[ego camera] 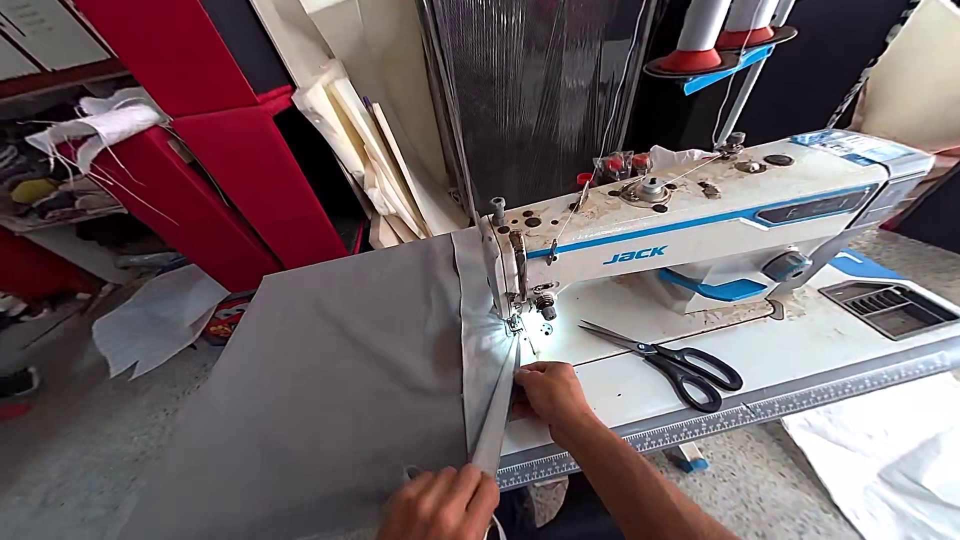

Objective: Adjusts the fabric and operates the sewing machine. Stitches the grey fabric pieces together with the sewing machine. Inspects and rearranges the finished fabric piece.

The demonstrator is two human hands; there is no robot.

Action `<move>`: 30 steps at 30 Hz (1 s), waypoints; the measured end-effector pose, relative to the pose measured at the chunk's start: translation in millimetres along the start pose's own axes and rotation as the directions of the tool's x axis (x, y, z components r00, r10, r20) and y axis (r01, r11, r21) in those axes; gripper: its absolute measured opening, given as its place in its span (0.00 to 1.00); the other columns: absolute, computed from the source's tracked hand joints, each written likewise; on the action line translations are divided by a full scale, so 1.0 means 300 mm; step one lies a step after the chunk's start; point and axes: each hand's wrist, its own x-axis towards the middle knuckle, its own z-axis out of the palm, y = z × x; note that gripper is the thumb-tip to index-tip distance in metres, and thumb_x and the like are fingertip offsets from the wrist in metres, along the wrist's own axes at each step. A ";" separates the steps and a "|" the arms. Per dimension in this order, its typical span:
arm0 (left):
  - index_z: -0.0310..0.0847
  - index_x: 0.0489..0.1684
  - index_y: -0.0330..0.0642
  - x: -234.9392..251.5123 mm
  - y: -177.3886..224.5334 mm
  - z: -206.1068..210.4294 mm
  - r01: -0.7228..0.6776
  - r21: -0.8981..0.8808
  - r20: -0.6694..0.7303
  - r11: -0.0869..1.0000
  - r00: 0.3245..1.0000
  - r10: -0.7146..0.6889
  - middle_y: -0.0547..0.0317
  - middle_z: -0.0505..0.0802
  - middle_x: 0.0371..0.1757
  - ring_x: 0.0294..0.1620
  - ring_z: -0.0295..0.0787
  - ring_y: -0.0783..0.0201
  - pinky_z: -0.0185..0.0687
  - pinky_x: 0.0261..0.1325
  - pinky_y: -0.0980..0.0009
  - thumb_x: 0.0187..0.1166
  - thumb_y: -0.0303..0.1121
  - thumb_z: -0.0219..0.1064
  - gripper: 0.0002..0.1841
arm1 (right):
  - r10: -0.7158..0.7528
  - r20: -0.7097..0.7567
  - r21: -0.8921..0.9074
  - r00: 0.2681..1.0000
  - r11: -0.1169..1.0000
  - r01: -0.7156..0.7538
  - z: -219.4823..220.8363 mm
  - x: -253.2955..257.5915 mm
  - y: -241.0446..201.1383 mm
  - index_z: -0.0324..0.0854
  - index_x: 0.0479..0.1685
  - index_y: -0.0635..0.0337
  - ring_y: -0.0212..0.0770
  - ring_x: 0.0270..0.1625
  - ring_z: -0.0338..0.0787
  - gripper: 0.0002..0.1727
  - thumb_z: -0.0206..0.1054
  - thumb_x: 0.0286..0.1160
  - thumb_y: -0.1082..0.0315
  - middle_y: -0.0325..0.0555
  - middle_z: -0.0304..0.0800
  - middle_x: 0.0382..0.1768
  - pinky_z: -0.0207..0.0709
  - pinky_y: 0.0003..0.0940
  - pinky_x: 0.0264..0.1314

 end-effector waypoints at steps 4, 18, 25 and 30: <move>0.90 0.31 0.46 -0.023 0.038 0.026 0.058 -0.027 -0.023 0.998 0.998 -0.059 0.60 0.86 0.24 0.19 0.82 0.61 0.73 0.17 0.68 0.76 0.31 0.65 0.08 | 0.018 0.031 0.071 0.999 0.997 -0.020 -0.002 -0.014 -0.015 0.85 0.44 0.67 0.41 0.31 0.94 0.08 0.64 0.83 0.71 0.52 0.92 0.31 0.90 0.34 0.34; 0.92 0.32 0.45 -0.034 0.118 0.057 0.333 -0.336 0.139 0.881 0.943 -0.303 0.58 0.91 0.28 0.28 0.90 0.62 0.85 0.27 0.64 0.78 0.41 0.68 0.12 | 0.015 -0.054 0.029 0.998 0.999 -0.014 0.010 0.003 -0.011 0.87 0.32 0.62 0.41 0.28 0.87 0.12 0.69 0.80 0.64 0.50 0.87 0.26 0.80 0.36 0.30; 0.89 0.49 0.43 0.147 -0.095 0.117 0.822 -0.194 0.474 0.535 0.556 -0.683 0.55 0.93 0.35 0.40 0.92 0.52 0.83 0.46 0.45 0.81 0.60 0.57 0.28 | -0.040 -0.090 -0.130 0.995 0.991 0.028 0.016 0.016 -0.005 0.90 0.25 0.57 0.41 0.32 0.88 0.13 0.74 0.76 0.62 0.46 0.89 0.25 0.78 0.42 0.37; 0.87 0.46 0.39 0.206 -0.130 0.154 0.858 -0.384 0.565 0.340 0.510 -0.649 0.53 0.90 0.36 0.42 0.88 0.55 0.82 0.52 0.49 0.84 0.42 0.61 0.15 | -0.031 -0.074 -0.119 0.997 0.993 0.022 0.010 0.012 -0.009 0.87 0.23 0.58 0.39 0.30 0.86 0.15 0.73 0.76 0.61 0.45 0.87 0.24 0.77 0.41 0.36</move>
